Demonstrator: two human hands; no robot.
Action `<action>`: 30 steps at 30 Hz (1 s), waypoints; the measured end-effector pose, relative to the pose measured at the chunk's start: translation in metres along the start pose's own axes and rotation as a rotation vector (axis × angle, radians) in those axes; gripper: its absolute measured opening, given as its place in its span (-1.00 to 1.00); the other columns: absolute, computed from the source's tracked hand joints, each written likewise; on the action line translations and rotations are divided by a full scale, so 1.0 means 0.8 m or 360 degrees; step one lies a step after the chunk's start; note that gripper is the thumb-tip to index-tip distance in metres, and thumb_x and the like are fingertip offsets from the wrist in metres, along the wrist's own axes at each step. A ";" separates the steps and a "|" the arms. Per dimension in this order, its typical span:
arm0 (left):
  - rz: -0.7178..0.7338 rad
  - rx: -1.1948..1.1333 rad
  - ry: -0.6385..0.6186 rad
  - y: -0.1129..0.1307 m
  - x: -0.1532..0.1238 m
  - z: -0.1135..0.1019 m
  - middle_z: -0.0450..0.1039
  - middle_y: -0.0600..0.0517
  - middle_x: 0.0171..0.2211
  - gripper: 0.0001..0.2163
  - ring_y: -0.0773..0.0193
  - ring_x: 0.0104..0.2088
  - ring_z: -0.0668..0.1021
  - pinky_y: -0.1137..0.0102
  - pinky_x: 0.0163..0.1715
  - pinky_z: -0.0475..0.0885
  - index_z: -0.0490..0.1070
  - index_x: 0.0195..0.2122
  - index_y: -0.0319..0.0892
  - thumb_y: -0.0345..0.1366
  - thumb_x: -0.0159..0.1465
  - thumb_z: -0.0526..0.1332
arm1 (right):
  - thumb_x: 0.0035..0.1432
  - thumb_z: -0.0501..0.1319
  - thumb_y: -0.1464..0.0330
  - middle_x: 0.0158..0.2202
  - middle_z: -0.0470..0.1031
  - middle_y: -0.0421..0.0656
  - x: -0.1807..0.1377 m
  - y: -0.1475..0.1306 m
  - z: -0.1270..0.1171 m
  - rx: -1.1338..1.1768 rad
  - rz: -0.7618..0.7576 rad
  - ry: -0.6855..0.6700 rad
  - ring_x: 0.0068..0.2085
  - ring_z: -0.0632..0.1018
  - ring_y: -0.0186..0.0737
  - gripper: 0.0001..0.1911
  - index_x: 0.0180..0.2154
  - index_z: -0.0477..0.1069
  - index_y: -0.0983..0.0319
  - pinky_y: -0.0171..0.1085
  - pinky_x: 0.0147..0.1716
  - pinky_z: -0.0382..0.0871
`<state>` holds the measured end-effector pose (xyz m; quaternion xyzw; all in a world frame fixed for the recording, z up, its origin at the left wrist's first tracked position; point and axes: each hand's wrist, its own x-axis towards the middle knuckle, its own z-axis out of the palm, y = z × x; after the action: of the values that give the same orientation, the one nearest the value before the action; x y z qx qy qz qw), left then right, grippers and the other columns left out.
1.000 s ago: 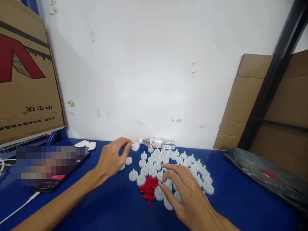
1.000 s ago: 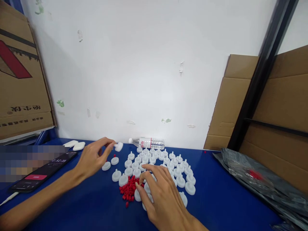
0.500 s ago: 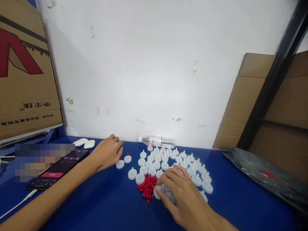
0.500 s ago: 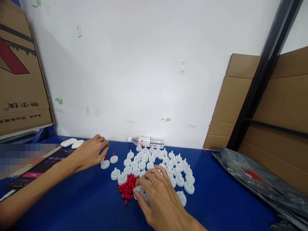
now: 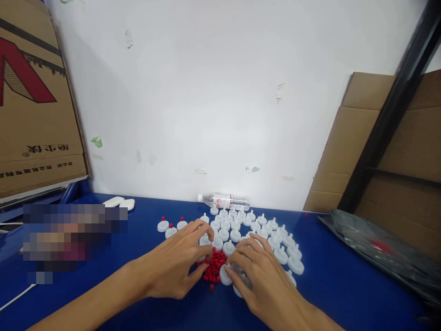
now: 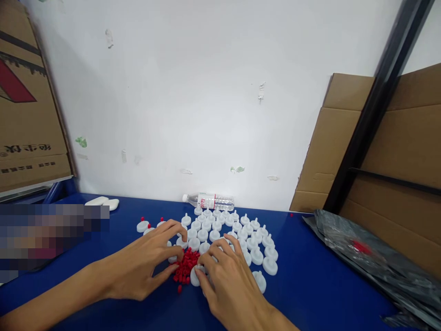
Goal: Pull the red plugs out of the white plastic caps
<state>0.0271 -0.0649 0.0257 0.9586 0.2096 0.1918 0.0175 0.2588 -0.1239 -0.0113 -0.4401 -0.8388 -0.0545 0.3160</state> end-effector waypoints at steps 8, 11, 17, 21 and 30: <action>-0.0024 0.0026 -0.0043 -0.006 0.002 0.002 0.34 -0.05 -0.05 -0.92 0.06 0.00 0.38 0.12 0.00 0.36 0.45 -0.31 -0.17 -0.47 0.27 0.21 | 0.33 0.10 0.49 -0.33 0.52 -0.23 0.005 -0.010 -0.014 0.0089 -0.0141 0.0164 -0.29 0.55 -0.23 -0.86 -0.26 0.35 0.16 0.04 0.17 0.24; -0.0023 0.0016 -0.0050 -0.008 0.001 0.004 0.34 -0.05 -0.05 -0.92 0.07 0.01 0.38 0.15 0.00 0.35 0.45 -0.31 -0.17 -0.48 0.27 0.23 | 0.34 0.09 0.50 -0.31 0.53 -0.23 0.004 -0.011 -0.016 0.0099 -0.0175 0.0231 -0.29 0.56 -0.25 -0.87 -0.22 0.32 0.16 0.02 0.16 0.26; -0.0054 0.0002 -0.0095 -0.010 0.000 0.003 0.35 -0.04 -0.07 -0.94 0.06 -0.01 0.39 0.15 -0.02 0.34 0.46 -0.29 -0.16 -0.46 0.27 0.28 | 0.34 0.09 0.50 -0.36 0.53 -0.26 0.002 -0.010 -0.015 0.0117 -0.0205 0.0267 -0.38 0.56 -0.29 -0.88 -0.23 0.29 0.17 0.03 0.15 0.30; -0.0063 -0.0005 -0.0107 -0.009 0.000 0.002 0.36 -0.02 -0.09 -0.91 0.07 -0.02 0.40 0.17 -0.02 0.34 0.47 -0.30 -0.16 -0.49 0.24 0.28 | 0.36 0.10 0.51 -0.26 0.59 -0.21 0.003 -0.008 -0.014 0.0140 -0.0212 0.0307 -0.30 0.62 -0.25 -0.88 -0.17 0.28 0.17 0.01 0.12 0.34; -0.0018 0.0002 0.0005 -0.008 0.001 0.001 0.41 -0.02 -0.14 -0.93 0.12 -0.09 0.42 0.21 -0.08 0.34 0.42 -0.25 -0.17 -0.47 0.32 0.20 | 0.44 0.08 0.38 -0.23 0.61 -0.12 0.003 -0.005 -0.012 0.0098 -0.0191 0.0341 -0.20 0.65 -0.14 -0.92 -0.10 0.34 0.15 -0.19 -0.20 0.55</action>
<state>0.0258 -0.0585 0.0243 0.9571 0.2151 0.1932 0.0178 0.2596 -0.1283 -0.0019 -0.3709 -0.8263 -0.0944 0.4133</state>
